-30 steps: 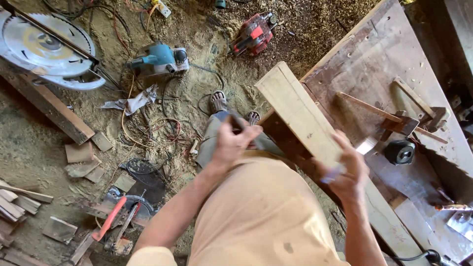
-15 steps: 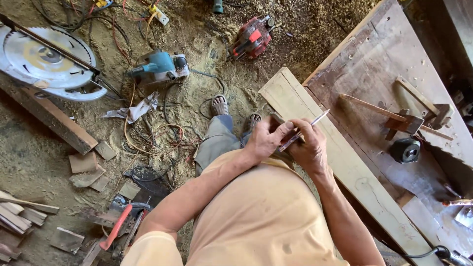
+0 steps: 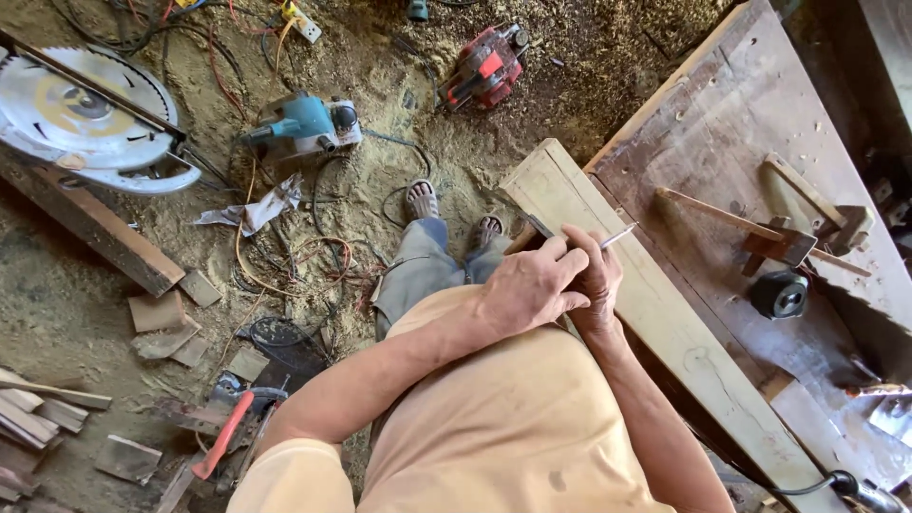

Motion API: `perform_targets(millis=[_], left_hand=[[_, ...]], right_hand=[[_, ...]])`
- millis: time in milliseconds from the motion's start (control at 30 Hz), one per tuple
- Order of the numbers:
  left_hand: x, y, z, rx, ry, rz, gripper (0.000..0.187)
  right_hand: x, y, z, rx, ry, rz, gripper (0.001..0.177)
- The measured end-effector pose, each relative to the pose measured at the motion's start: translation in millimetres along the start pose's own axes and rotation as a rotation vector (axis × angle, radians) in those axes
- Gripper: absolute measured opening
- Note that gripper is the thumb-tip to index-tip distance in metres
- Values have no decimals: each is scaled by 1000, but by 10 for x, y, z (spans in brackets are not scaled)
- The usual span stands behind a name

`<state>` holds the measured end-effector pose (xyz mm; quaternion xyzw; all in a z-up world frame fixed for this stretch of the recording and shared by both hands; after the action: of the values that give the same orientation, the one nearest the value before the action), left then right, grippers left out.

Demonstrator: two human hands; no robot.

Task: Measuring, marking, and sanding wood pieces using manual and power tools

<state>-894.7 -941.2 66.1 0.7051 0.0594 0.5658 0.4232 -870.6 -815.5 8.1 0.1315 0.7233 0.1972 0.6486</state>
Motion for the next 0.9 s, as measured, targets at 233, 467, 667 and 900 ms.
perform_targets(millis=[233, 467, 667, 900], left_hand=[[-342, -482, 142, -129, 122, 142, 49], [-494, 17, 480, -34, 26, 303, 44], [-1260, 99, 1168, -75, 311, 314, 54], [-1448, 78, 1181, 58, 483, 370, 60]], right_hand=[[-164, 12, -18, 64, 104, 86, 56], [-127, 45, -33, 173, 126, 106, 70], [-124, 28, -82, 179, 123, 114, 30], [-218, -10, -130, 161, 178, 65, 25]])
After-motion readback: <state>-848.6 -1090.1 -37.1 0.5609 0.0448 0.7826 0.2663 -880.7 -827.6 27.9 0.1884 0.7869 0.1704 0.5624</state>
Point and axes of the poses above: each hand's wrist, its own z-axis away from the middle knuckle, its own y-axis out of the back of the hand, x = y × z, the point moved 10 cm from there along -z, towards the middle knuckle, and after that the axes turned 12 degrees about -z, right-handed, at the moved point
